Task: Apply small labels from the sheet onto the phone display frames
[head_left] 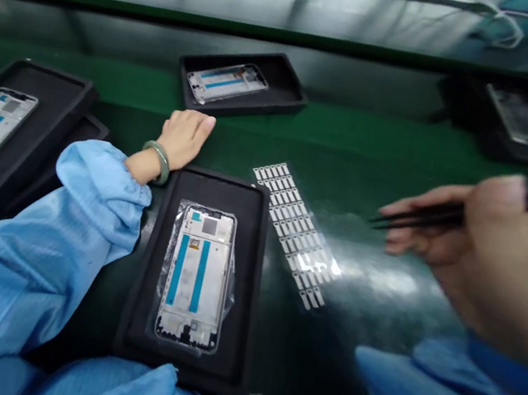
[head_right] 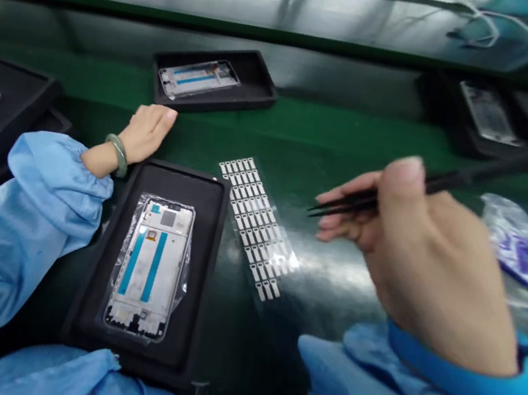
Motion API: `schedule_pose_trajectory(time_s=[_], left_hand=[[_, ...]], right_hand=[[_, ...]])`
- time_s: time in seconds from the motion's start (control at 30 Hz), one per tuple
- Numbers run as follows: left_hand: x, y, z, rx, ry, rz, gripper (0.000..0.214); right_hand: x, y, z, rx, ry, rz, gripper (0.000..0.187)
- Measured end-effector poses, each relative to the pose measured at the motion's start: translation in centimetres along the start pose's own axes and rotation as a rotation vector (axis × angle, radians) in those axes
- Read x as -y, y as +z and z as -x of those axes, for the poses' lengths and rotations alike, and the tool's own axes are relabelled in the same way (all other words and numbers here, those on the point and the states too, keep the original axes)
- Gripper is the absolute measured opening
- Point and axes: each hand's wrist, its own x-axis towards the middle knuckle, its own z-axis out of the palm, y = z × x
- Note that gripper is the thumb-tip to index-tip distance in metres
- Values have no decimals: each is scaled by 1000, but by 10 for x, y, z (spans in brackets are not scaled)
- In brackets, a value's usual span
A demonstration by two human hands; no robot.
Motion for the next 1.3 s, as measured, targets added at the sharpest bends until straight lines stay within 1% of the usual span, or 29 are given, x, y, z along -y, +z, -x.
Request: schedule_pose_trajectory(time_s=[0.03,0.07,0.1,0.17,0.23,0.27,0.3,0.37,0.43,0.47,0.5,0.53,0.6,0.7,0.77,0.83,0.9,0.97,1.03,1.1,1.2,1.23,1.3], left_hand=[[5,2,-6,-12,-15,2,66],[10,2,-10,-22,-26,5,69],[13,2,-12,-30,-39,9,72],[13,-4,-11,-64,-71,16,75],[0,-12,-4,-97,-37,15,75],[-12,-15,3,-95,39,11,74],[-27,-18,12,-48,172,13,71],[-64,-19,35,138,471,38,61],[-102,-13,62,358,703,9,54],[-119,-8,75,435,783,-22,53],[-133,-2,87,475,822,-50,53],[-145,5,97,517,848,-73,55],[-161,17,111,574,862,-111,55],[-172,29,118,626,819,-171,55],[-175,33,119,634,793,-192,54],[-175,35,119,626,782,-190,54],[-175,35,119,624,778,-168,54],[-173,32,117,634,773,-115,51],[-170,24,114,634,720,13,46],[-167,12,111,609,560,242,40],[-159,-10,113,530,194,641,25],[-155,-17,115,505,93,729,18],[-147,-29,119,470,-44,814,11]], right_hand=[[-7,-3,17,-10,151,-151,42],[-12,-4,34,-38,264,-248,32],[-17,-4,49,-58,348,-286,32],[-24,0,77,-138,460,-223,34],[-29,6,98,-198,527,-177,33],[-31,9,105,-212,545,-174,32],[-33,13,111,-218,556,-181,32],[-35,18,119,-228,565,-183,31],[-36,22,123,-245,566,-163,31],[-37,23,124,-245,564,-153,30],[-36,24,124,-239,563,-143,30],[-36,24,124,-231,561,-135,29],[-35,25,124,-219,560,-128,30],[-35,25,122,-194,566,-147,33],[-36,23,121,-175,569,-183,33],[-37,20,121,-182,566,-231,34],[-34,16,121,-199,562,-289,38],[-26,14,119,-233,568,-402,41],[-12,15,116,-283,577,-545,41],[6,22,114,-335,564,-657,39],[30,41,113,-331,478,-733,32],[36,48,114,-319,433,-735,28],[44,61,117,-300,318,-684,19]])
